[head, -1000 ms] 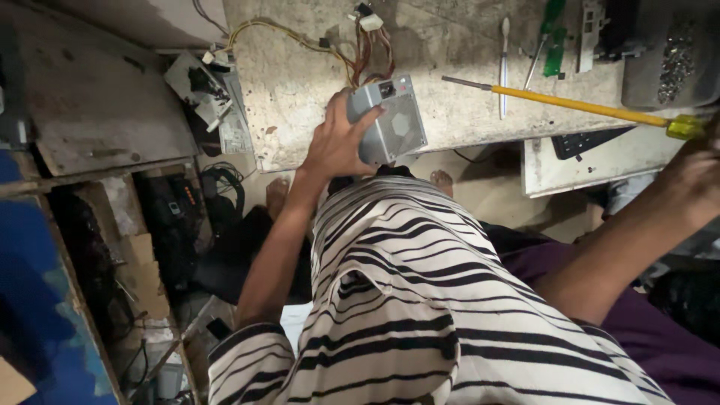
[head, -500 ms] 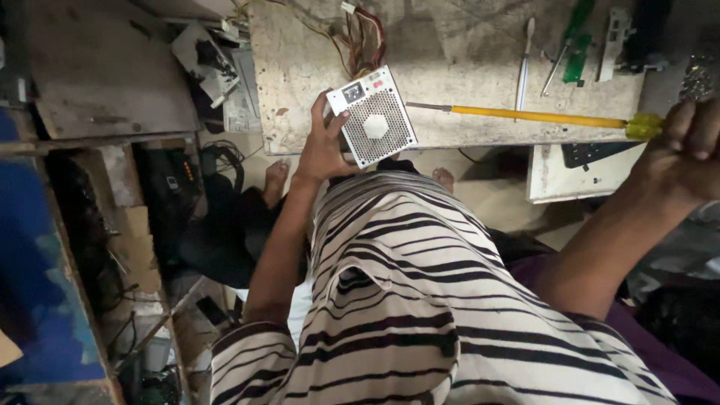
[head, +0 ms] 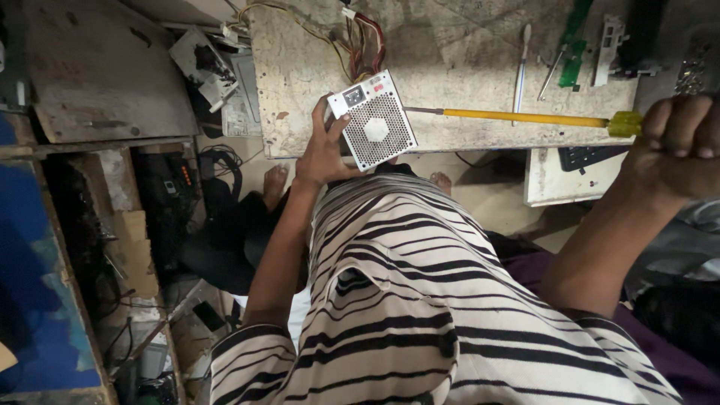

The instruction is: The person uses a yellow-handled screwdriver to remove screws from a white metal power supply unit on a workbench. They turn the unit over to access different sides and continue unscrewing fasteners. The person then sets the screwdriver down and picks up the unit to inspect it.

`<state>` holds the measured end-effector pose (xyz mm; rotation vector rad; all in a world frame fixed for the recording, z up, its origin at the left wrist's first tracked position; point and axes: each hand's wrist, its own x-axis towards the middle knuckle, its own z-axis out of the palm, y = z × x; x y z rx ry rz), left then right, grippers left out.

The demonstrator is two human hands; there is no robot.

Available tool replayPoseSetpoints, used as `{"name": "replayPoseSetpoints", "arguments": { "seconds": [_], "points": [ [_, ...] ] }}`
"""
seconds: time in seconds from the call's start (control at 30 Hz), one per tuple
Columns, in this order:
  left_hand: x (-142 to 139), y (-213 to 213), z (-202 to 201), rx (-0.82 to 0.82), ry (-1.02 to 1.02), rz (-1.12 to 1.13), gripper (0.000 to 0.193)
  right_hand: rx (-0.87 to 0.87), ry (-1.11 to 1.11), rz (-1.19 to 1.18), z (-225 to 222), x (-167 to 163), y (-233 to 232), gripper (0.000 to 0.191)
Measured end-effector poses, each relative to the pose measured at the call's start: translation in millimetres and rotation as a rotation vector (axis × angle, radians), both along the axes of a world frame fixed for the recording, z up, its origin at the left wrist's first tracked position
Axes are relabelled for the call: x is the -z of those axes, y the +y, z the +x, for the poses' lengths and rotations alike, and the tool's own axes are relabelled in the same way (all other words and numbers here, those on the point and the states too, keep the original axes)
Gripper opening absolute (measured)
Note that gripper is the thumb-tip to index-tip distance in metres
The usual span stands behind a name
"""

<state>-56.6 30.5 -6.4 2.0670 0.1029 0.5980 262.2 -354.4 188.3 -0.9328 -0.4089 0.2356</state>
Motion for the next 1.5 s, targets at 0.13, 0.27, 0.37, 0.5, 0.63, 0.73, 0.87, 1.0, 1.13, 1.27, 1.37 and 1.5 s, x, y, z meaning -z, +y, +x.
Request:
{"name": "replayPoseSetpoints", "arguments": {
  "seconds": [0.13, 0.27, 0.37, 0.5, 0.63, 0.73, 0.87, 1.0, 1.13, 1.27, 1.37, 1.5],
  "points": [
    [1.8, -0.7, -0.5, 0.014, 0.04, -0.036, 0.126, -0.038, -0.144, -0.105, -5.0, -2.2, 5.0, 0.047],
    [3.7, -1.0, -0.8, 0.012, 0.007, -0.021, 0.127, -0.149, -0.325, -0.126, -17.9, -15.2, 26.0, 0.053],
    [4.7, 0.5, -1.2, 0.009, 0.036, -0.016, 0.128, -0.166, -0.362, -0.106, -22.1, -31.2, 42.1, 0.05],
    [5.3, 0.8, -2.1, 0.004, 0.091, -0.012, 0.131, -0.089, -0.339, -0.076, -35.2, -49.6, 61.7, 0.051],
    [5.9, 0.3, -1.6, 0.012, 0.013, -0.008, 0.132, -0.221, -0.557, -0.144, -39.2, -62.3, 77.0, 0.062],
    [6.2, -0.4, -1.4, 0.013, 0.047, -0.005, 0.132, -0.343, -0.648, -0.178, -31.4, -62.3, 71.3, 0.059],
    [5.5, -2.0, -1.6, -0.003, 0.053, -0.021, 0.131, -0.145, -0.389, -0.153, -26.5, -40.7, 46.6, 0.05],
    [3.6, -1.7, -2.6, -0.008, 0.08, -0.008, 0.131, -0.134, -0.404, -0.123, -22.7, -30.0, 40.4, 0.045],
    [2.3, -0.5, -2.3, 0.008, 0.092, -0.031, 0.131, -0.293, -0.543, -0.102, -29.3, -46.6, 62.9, 0.055],
    [2.6, -0.6, -1.9, 0.002, 0.078, -0.024, 0.132, -0.313, -0.472, -0.062, -45.0, -66.2, 86.0, 0.057],
    [3.7, -1.0, -2.3, -0.011, 0.089, -0.012, 0.131, -0.196, -0.395, -0.087, -50.0, -71.5, 90.1, 0.056],
    [5.6, -0.8, -1.9, 0.002, 0.062, -0.022, 0.131, -0.328, -0.547, -0.02, -38.7, -66.7, 85.4, 0.058]
  ]
}}
